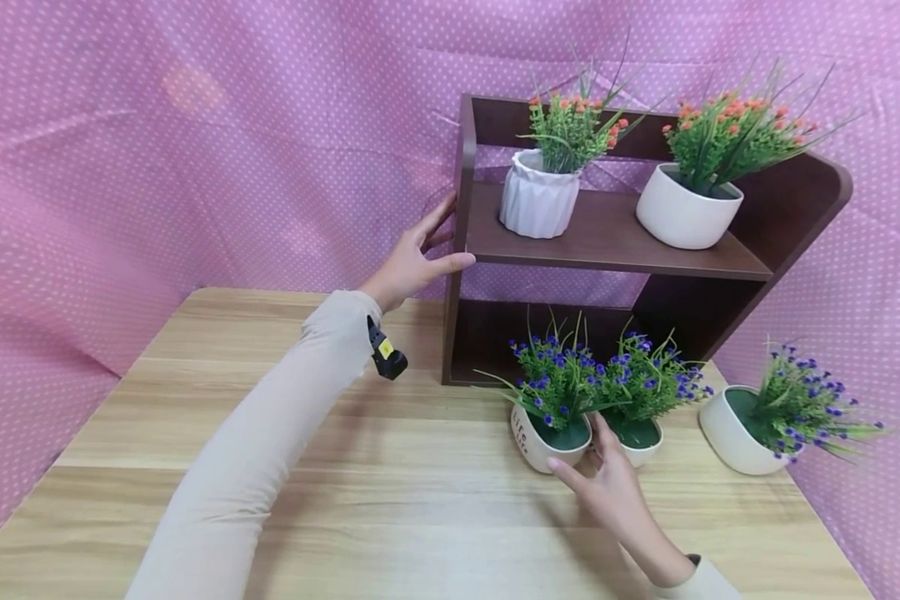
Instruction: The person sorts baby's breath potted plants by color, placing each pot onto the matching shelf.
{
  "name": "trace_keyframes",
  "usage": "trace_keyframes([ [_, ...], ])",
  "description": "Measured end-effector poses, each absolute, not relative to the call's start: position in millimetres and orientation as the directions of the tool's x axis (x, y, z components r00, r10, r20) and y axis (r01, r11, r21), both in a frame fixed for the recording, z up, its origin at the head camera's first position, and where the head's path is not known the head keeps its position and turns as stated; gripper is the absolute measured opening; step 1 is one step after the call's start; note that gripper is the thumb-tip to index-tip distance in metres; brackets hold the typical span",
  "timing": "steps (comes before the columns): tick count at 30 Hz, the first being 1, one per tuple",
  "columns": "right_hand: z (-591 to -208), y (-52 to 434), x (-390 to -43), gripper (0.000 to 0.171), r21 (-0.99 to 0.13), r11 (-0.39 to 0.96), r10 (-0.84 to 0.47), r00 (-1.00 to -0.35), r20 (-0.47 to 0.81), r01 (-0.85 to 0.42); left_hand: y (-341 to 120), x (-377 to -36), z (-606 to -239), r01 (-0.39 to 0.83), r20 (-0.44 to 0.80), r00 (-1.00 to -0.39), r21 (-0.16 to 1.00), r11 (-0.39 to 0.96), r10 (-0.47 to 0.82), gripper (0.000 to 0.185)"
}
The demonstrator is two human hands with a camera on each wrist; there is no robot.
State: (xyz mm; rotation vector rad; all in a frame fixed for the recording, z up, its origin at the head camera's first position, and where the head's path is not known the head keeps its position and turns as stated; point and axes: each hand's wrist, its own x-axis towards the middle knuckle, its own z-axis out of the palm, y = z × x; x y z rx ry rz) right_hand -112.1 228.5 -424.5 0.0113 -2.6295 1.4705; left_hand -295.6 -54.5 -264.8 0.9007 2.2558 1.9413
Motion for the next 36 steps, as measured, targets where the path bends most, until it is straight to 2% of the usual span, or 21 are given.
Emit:
trace_keyframes([
  [7, -427.0, 224.4, -123.8, 0.1, -0.751, 0.658, 0.08, -0.987, 0.137, -0.051, -54.1, -296.5, -266.4, 0.402, 0.339, -0.832, 0.914, 0.054, 0.439, 0.084],
  [12, -426.6, 222.2, -130.7, 0.097, -0.751, 0.661, 0.097, -0.989, 0.11, -0.019, -54.4, -295.6, -266.3, 0.395, 0.331, -0.837, 0.917, 0.062, 0.435, 0.084],
  [36, -429.4, 219.8, -134.1, 0.093, -0.733, 0.68, 0.084, -0.99, 0.116, -0.028, -53.7, -297.4, -268.7, 0.4, 0.342, -0.83, 0.916, 0.041, 0.44, 0.084],
])
